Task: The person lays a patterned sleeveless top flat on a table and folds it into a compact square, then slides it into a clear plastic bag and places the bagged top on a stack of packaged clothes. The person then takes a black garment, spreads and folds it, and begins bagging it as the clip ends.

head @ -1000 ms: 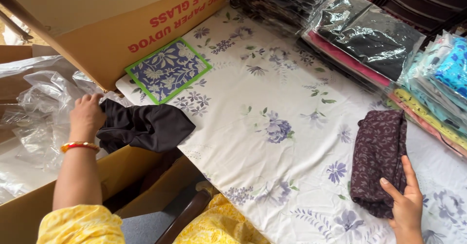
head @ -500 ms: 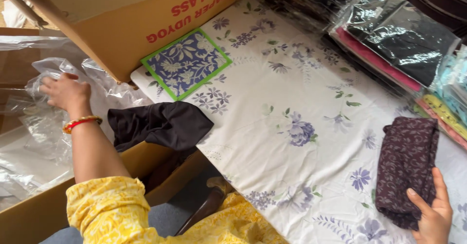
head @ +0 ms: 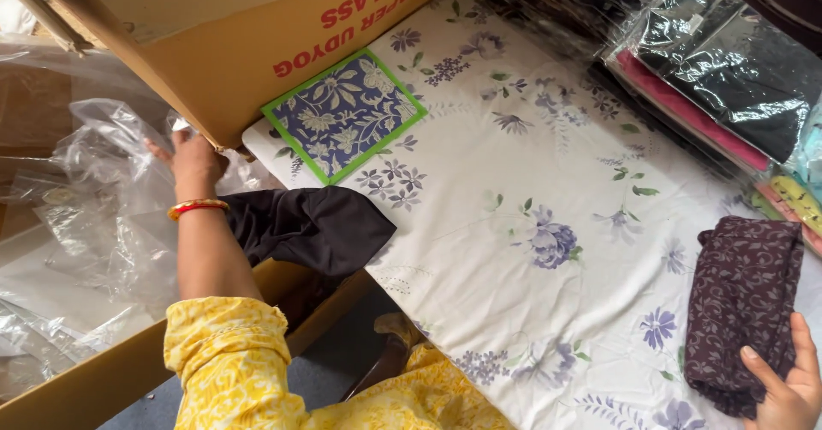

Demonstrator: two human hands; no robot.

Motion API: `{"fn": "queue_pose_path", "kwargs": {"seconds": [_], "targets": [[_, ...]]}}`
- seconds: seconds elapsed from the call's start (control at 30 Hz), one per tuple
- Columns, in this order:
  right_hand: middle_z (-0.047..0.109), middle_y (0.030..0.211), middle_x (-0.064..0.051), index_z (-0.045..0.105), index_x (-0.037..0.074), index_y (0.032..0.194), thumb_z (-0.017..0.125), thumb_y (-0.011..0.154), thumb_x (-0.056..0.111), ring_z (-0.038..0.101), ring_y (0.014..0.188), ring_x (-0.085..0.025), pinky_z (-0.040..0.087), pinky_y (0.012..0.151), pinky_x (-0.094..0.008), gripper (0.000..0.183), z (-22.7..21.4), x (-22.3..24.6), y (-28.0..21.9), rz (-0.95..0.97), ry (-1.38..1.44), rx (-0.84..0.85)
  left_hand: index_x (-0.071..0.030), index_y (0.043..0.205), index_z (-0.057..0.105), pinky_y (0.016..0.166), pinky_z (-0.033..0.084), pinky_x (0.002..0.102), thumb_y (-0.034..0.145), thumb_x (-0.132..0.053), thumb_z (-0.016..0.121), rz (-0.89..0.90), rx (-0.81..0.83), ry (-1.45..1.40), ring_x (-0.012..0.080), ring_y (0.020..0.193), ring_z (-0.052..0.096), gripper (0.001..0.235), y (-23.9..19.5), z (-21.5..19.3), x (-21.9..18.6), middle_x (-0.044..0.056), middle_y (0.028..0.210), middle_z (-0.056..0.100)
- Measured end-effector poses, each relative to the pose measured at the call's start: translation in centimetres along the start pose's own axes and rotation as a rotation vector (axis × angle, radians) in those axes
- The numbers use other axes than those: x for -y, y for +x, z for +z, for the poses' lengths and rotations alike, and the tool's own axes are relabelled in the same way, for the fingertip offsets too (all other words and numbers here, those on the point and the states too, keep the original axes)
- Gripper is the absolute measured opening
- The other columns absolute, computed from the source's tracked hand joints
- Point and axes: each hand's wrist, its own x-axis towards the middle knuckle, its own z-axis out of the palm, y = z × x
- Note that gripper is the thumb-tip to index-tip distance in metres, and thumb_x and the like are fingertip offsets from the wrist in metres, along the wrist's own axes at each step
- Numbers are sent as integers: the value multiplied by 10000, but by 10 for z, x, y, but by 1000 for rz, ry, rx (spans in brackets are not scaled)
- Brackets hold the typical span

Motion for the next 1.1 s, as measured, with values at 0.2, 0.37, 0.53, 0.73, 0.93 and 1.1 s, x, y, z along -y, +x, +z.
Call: {"fn": "queue_pose_path", "kwargs": {"seconds": [0.2, 0.37, 0.53, 0.73, 0.93, 1.1], "targets": [[511, 1564, -216, 378, -35, 1608, 590, 917, -190, 569, 1438, -279, 500, 1175, -406, 739, 10, 12, -2, -11, -86, 20, -202, 951, 831, 862, 498, 426, 829, -70, 679, -169, -624, -506, 256, 821, 683, 236, 16, -49, 65, 85, 888, 736], [503, 1554, -240, 361, -48, 1610, 575, 932, -197, 573, 1428, -286, 515, 1160, -401, 726, 5, 10, 1, -13, -163, 44, -82, 727, 613, 635, 500, 301, 684, 94, 483, -195, -941, -1736, 164, 663, 573, 223, -41, -173, 35, 48, 711, 597], [502, 1569, -229, 370, -51, 1601, 591, 921, -182, 564, 1443, -282, 512, 1172, -396, 727, 14, 14, -2, -20, -88, 34, -79, 914, 629, 836, 685, 512, 831, -127, 535, -25, -675, -2125, 249, 853, 688, 134, -112, -249, -12, 124, 891, 686], [506, 1560, -228, 380, -50, 1597, 623, 905, -175, 550, 1453, -277, 494, 1186, -386, 745, 3, 4, 2, -15, -156, 37, -46, 1103, 674, 938, 636, 479, 942, -193, 681, 256, -546, -2063, 242, 1001, 717, 217, -150, -273, -31, 121, 1064, 674], [506, 1562, -212, 376, 5, 1618, 615, 911, -146, 560, 1421, -275, 504, 1162, -395, 761, -2, 1, 2, 24, -16, 85, -28, 1089, 653, 753, 448, 252, 941, -8, 687, 298, -636, -1233, 120, 854, 544, 153, -141, -304, -42, 60, 988, 581], [424, 1585, -178, 363, 58, 1648, 593, 833, -117, 534, 1349, -237, 497, 1055, -383, 865, 25, 35, -3, 46, -117, 72, -102, 1093, 775, 832, 553, 385, 937, -249, 687, -81, -311, -228, 218, 906, 702, 231, -107, -267, -22, 100, 1040, 752]]}}
